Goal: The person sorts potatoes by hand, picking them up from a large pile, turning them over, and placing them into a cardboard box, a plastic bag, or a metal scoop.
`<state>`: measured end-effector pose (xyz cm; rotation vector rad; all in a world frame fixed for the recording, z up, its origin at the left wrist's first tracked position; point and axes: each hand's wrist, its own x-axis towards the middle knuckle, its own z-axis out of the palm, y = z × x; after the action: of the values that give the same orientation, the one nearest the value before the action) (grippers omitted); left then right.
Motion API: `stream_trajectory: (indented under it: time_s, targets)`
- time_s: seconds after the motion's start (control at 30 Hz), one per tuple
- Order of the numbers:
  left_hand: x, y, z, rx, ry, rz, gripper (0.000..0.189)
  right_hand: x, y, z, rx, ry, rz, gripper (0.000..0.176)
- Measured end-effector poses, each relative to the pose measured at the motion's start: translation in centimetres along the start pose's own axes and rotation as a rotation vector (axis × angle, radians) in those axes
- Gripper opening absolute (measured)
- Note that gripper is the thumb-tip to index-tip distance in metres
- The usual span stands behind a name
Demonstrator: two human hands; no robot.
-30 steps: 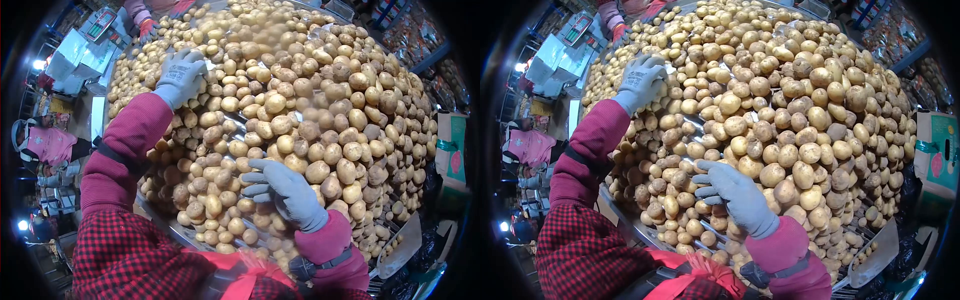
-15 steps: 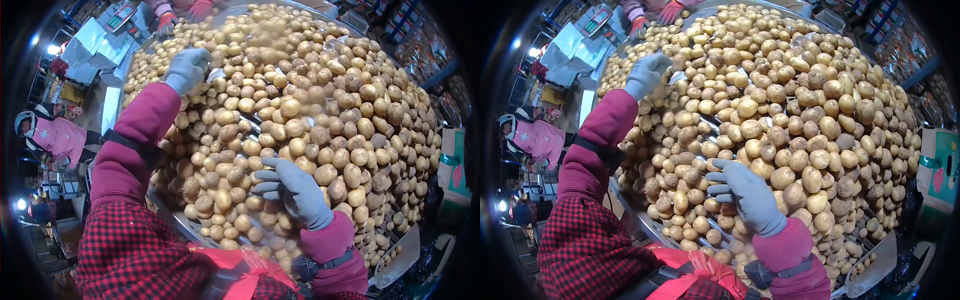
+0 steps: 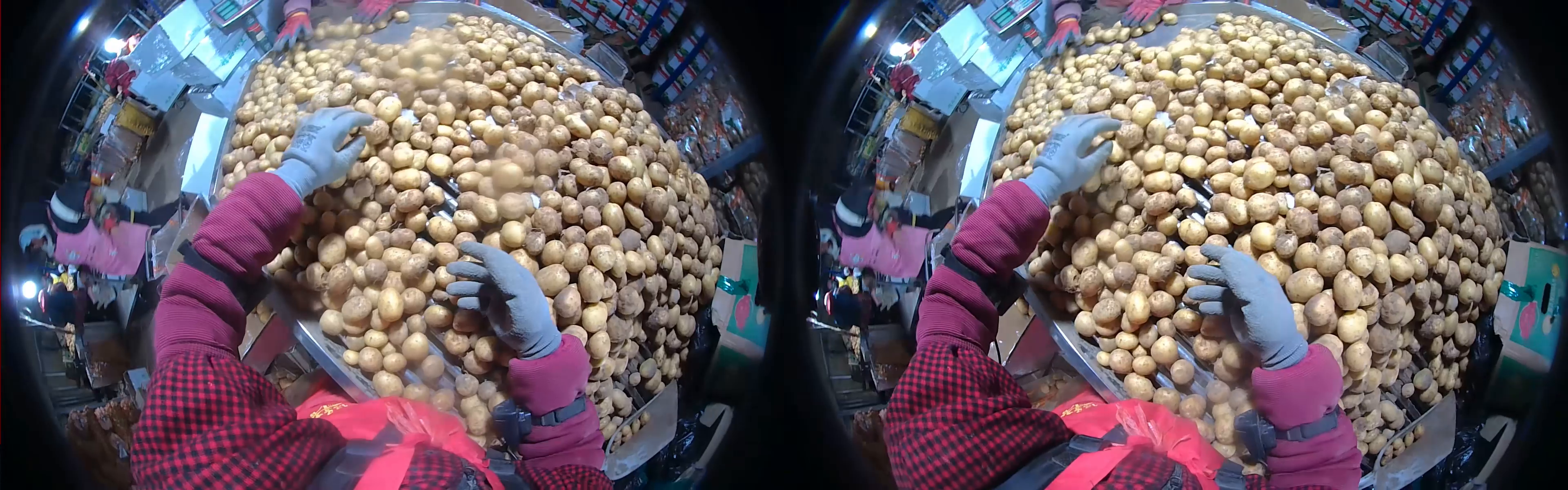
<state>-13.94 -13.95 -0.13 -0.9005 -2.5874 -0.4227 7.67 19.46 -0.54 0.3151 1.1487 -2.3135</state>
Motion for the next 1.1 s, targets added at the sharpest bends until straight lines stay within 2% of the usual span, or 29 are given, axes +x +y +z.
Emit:
stream_trajectory:
  time_s: [0.07,0.13,0.2,0.33,0.4,0.47,0.5,0.57,0.63,0.7,0.87,0.93,0.97,1.0,1.07,1.1]
  targets:
    - [2.2,1.3,1.3,-0.007,-0.041,-0.007,0.033,-0.1,-0.4,0.4,-0.026,0.039,0.031,0.057]
    - [5.6,2.7,3.1,-0.041,-0.023,0.103,0.033,-0.1,-0.4,0.4,-0.037,0.035,0.025,0.057]
    - [9.6,3.4,6.4,-0.095,0.006,0.161,0.04,-0.1,-0.6,0.6,-0.03,0.057,0.036,0.056]
    - [17.2,5.9,12.2,-0.049,-0.05,0.138,0.053,-0.1,-0.7,0.8,0.068,0.05,0.031,0.051]
    - [20.1,6.9,15.1,-0.112,-0.185,-0.014,0.059,-0.2,-1.1,0.7,0.036,0.042,0.062,0.052]
    - [22.2,7.3,17.9,0.006,-0.386,-0.188,0.062,0.1,-0.5,-0.1,0.064,0.006,0.056,0.055]
    - [22.8,8.0,17.9,-0.008,-0.385,-0.177,0.062,0.2,-0.3,-0.3,0.041,0.002,0.06,0.059]
    - [23.1,9.0,17.2,0.261,-0.425,-0.144,0.059,0.2,-0.3,-0.5,0.02,0.002,0.07,0.064]
    - [23.4,9.1,17.2,0.246,-0.469,-0.159,0.055,0.1,-0.7,0.0,0.068,0.001,0.069,0.053]
    - [23.8,9.0,16.4,0.236,-0.555,-0.135,0.048,0.1,-0.8,0.1,0.074,0.0,0.085,0.052]
    - [21.1,7.3,15.4,0.075,-0.491,-0.029,0.046,0.0,-1.0,0.1,0.09,-0.036,0.073,0.051]
    - [21.0,8.1,14.2,-0.07,-0.366,-0.155,0.046,0.1,-0.7,-0.1,0.0,-0.049,0.042,0.062]
    - [21.7,8.9,13.8,-0.071,-0.316,-0.195,0.045,0.1,-0.5,-0.2,0.002,-0.045,0.04,0.062]
    - [22.7,9.5,13.3,-0.058,-0.3,-0.155,0.043,0.3,-0.3,-0.3,0.023,-0.041,0.05,0.061]
    - [24.9,9.7,15.4,0.048,-0.174,0.044,0.039,0.3,-0.4,-0.3,0.046,-0.024,0.06,0.06]
    - [26.3,10.6,15.8,0.072,-0.197,0.121,0.044,0.3,-0.6,0.0,0.053,-0.014,0.072,0.059]
